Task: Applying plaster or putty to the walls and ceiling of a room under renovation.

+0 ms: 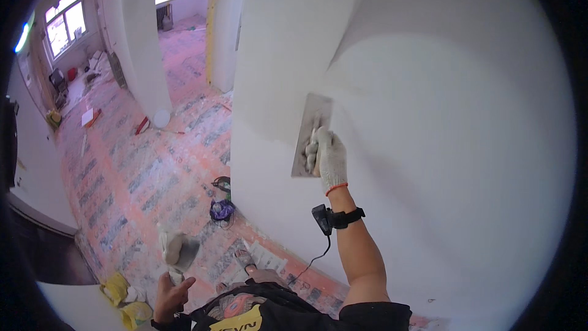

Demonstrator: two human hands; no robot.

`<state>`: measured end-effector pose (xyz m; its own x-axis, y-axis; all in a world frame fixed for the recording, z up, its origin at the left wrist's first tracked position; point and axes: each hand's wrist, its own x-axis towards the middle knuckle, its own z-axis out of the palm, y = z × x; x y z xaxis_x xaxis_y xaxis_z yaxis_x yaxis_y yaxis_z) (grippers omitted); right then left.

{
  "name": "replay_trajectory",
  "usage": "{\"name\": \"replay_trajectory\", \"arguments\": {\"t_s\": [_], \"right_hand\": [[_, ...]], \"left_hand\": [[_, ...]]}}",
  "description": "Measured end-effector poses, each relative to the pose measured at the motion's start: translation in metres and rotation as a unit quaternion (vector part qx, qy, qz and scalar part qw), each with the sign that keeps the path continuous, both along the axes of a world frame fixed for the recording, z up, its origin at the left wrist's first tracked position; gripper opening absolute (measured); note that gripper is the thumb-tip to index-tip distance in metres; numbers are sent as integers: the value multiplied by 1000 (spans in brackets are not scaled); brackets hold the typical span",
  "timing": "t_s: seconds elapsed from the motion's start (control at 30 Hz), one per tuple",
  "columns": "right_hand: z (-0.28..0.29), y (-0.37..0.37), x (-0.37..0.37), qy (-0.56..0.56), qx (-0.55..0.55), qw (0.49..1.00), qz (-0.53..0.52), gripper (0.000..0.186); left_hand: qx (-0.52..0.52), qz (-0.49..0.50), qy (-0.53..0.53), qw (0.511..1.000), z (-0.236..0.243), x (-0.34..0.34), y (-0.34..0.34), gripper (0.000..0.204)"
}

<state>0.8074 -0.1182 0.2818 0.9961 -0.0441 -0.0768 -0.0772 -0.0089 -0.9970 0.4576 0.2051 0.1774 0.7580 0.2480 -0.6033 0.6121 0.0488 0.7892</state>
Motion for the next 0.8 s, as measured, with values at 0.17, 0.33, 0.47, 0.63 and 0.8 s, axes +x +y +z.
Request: {"name": "replay_trajectory", "arguments": {"t_s": [0.17, 0.33, 0.47, 0.63, 0.8], "right_hand": [[67, 21, -28, -194, 115, 971, -79, 27], [122, 11, 16, -264, -28, 958, -110, 33], [123, 9, 52, -240, -115, 958, -110, 43], [30, 13, 66, -222, -308, 907, -184, 50], [-75, 29, 38, -196, -329, 905, -184, 55]], "left_hand": [[-2, -64, -44, 997, 5, 4, 9, 23], [13, -67, -29, 997, 18, -9, 9, 22], [-3, -36, -34, 999, 14, -28, 12, 22], [3, -2, 12, 1000, 4, -42, 15, 25], [20, 22, 5, 1000, -2, -53, 16, 27]]}}
